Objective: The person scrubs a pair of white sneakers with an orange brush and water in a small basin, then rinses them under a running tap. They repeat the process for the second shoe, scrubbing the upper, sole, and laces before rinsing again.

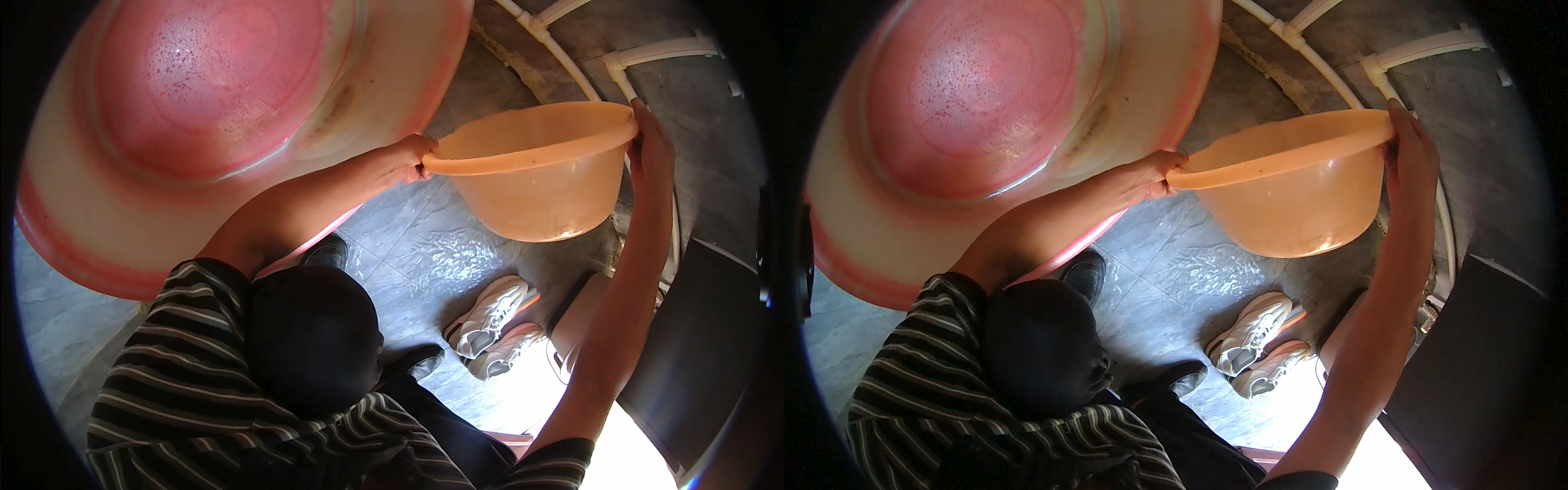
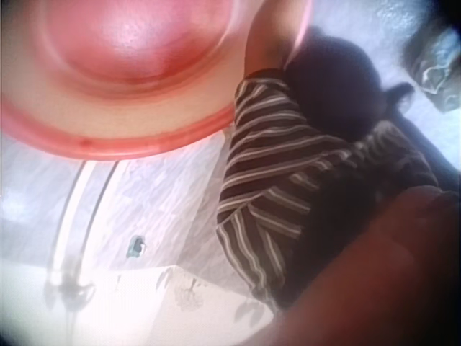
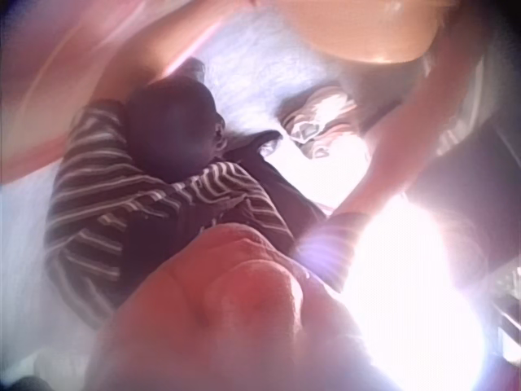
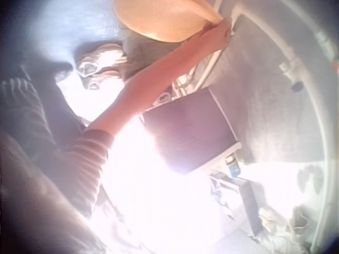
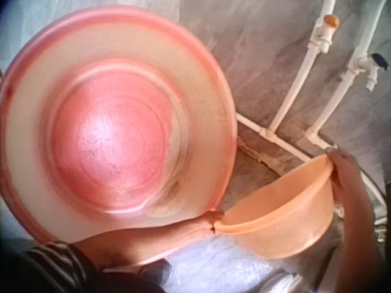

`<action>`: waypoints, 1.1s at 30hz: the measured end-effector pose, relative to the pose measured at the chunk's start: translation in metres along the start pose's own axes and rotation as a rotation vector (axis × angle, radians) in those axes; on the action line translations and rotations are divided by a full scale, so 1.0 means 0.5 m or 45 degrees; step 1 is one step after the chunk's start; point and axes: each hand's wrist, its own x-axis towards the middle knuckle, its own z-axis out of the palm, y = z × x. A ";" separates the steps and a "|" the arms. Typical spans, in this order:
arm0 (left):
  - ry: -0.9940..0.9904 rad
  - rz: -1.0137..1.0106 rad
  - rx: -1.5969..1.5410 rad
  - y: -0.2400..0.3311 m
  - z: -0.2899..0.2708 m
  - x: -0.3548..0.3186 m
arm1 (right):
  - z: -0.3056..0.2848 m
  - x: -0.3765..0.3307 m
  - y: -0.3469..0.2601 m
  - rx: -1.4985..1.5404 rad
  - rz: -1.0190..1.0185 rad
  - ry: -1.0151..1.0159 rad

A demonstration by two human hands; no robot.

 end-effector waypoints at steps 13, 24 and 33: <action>-0.378 -0.210 0.447 -0.130 0.043 0.042 | -0.038 -0.097 -0.066 -0.421 0.075 0.044; -0.165 0.285 0.507 0.025 0.020 -0.104 | -0.295 -0.260 0.367 -0.146 0.414 0.008; -0.267 0.503 0.591 0.022 0.031 -0.028 | -0.432 -0.441 0.678 -1.083 -0.103 0.020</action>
